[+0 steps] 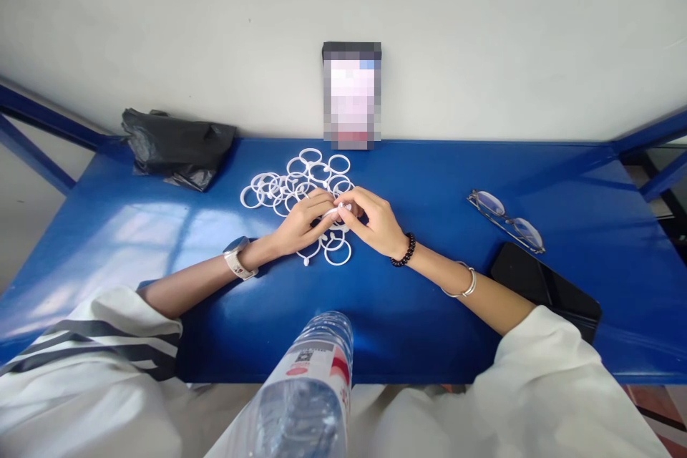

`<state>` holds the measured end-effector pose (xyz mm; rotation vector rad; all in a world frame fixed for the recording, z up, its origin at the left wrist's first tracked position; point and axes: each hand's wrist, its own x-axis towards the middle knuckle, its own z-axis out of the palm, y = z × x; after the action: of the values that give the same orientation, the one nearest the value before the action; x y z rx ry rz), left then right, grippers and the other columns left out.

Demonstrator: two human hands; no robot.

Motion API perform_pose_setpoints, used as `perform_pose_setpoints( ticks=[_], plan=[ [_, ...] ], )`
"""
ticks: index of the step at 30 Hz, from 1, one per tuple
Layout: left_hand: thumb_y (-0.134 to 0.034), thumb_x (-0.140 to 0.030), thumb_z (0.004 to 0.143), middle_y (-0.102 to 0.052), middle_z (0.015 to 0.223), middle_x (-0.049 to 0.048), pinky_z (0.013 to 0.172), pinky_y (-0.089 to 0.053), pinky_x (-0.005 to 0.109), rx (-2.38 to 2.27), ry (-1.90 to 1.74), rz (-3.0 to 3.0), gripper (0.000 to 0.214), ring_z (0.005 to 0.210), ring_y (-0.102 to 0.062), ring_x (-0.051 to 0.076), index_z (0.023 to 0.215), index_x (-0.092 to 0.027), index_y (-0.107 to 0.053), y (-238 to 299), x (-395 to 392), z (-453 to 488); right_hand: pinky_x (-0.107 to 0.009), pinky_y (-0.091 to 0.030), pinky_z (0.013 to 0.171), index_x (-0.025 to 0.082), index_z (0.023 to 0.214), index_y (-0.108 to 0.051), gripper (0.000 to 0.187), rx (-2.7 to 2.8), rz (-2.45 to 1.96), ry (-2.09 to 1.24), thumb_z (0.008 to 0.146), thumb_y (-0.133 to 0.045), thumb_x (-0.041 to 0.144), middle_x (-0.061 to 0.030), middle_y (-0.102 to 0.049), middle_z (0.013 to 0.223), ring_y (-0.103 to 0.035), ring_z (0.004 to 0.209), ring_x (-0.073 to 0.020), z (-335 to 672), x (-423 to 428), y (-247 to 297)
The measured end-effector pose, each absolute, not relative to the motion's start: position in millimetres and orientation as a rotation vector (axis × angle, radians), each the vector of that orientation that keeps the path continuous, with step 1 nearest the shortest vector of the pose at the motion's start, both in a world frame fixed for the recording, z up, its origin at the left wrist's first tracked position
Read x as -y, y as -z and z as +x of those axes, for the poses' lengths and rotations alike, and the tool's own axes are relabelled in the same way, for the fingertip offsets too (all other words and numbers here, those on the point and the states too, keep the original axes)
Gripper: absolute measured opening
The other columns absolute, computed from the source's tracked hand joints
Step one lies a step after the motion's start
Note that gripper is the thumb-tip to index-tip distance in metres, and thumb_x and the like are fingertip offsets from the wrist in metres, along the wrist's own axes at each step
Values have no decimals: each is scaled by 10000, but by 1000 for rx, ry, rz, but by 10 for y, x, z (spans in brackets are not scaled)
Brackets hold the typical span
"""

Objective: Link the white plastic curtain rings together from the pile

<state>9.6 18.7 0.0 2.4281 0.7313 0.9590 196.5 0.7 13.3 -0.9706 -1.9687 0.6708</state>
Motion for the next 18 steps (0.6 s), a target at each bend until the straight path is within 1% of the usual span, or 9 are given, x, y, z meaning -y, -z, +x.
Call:
perform_pose_setpoints(
  ticks=[5,9,13,15,18],
  plan=[
    [-382,-286,998,-624,809,73,775,-484,337,-716,-958,2448,299,807,-534,174,819,-154,-582,-13,-187,102,-249,-482,609,198,926,-618,120,1953,-987,-682,931,-540,289,4,-617,761,-554,619,-111,1973,5,-130],
    [-383,-280,998,-632,828,75,777,-481,334,-716,-956,2428,295,809,-531,172,841,-146,-594,-37,-180,105,-271,-493,629,199,956,-628,126,1954,-946,-622,942,-526,273,-16,-624,811,-562,651,-123,1971,-1,-133],
    [-374,-292,999,-634,826,72,783,-476,347,-726,-929,2422,308,811,-534,176,849,-152,-604,-50,-170,104,-349,-515,769,218,1012,-635,150,1978,-922,-500,957,-497,242,-50,-674,939,-608,841,-178,1969,-21,-131],
    [-386,-295,994,-639,836,74,793,-475,354,-723,-935,2426,302,823,-543,180,843,-156,-607,-44,-168,103,-384,-514,830,223,1024,-639,166,1978,-917,-474,963,-485,232,-55,-692,969,-619,925,-199,1969,-25,-130],
    [-440,-325,971,-642,873,80,793,-476,361,-748,-958,2427,254,843,-545,189,885,-155,-608,-24,-168,101,-392,-532,841,235,1030,-645,179,1962,-904,-491,966,-478,232,-52,-706,974,-643,942,-202,1966,-16,-135]
  ],
)
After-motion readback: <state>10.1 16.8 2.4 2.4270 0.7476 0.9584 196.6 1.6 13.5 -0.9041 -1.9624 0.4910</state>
